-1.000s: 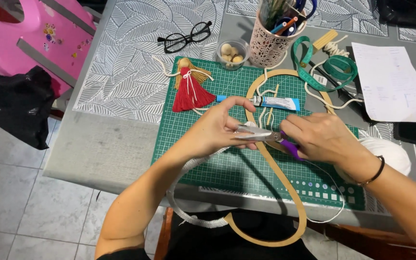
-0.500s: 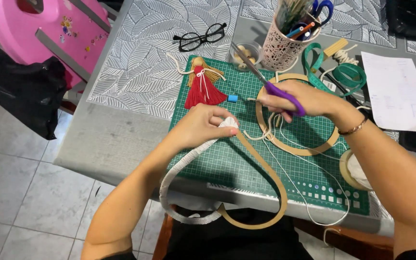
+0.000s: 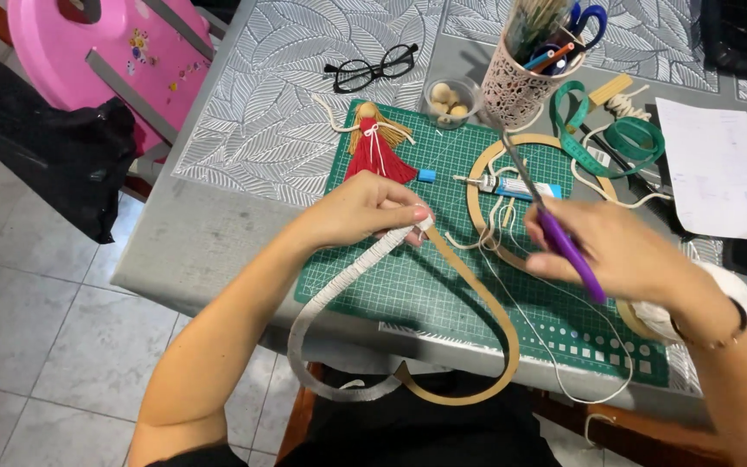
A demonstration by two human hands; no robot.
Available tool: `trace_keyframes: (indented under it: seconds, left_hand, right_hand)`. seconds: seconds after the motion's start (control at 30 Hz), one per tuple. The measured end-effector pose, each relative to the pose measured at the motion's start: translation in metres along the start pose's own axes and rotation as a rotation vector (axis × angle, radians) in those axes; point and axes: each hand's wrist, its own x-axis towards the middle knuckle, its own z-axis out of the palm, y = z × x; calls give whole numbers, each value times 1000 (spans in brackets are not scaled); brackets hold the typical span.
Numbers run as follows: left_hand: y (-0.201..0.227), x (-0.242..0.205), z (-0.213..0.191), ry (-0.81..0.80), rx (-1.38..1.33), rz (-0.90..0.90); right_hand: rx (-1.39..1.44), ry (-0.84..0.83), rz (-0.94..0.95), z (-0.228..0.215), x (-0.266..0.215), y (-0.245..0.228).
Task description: Wrapping a white cord around a heart-shaped wooden frame and securing it with glue.
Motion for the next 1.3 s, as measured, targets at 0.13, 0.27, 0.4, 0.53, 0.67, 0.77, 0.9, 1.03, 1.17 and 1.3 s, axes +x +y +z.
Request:
trace_keyframes:
  seconds: [0.13, 0.27, 0.4, 0.53, 0.67, 0.77, 0.9, 1.03, 1.17, 1.3]
  left_hand:
    - [22, -7, 6, 70, 63, 10]
    - [36, -10, 12, 174, 66, 100]
    - [54, -25, 17, 383, -36, 304]
    - [63, -49, 9, 523, -117, 351]
    - [38, -56, 18, 767, -512, 434]
    - [5, -44, 37, 871, -701, 499]
    - [-12, -36, 61, 980, -884, 428]
    - [-27, -49, 64, 801, -864, 426]
    - [-31, -65, 58, 361, -511, 111]
    - [-48, -58, 70, 253, -520, 80]
  right_hand:
    - [567, 110, -424, 34, -46, -21]
    - [817, -108, -548, 42, -71, -49]
    - [1064, -85, -257, 39, -95, -74]
    - [789, 334, -403, 81, -96, -69]
    - [727, 1029, -141, 128, -79, -72]
    - [964, 1116, -63, 151, -65, -72]
    - [1336, 1045, -87, 145, -65, -81]
    - [1281, 858, -151, 107, -85, -22]
    - [1227, 337, -627, 48, -88, 43]
    - [1353, 675, -515, 42, -93, 39]
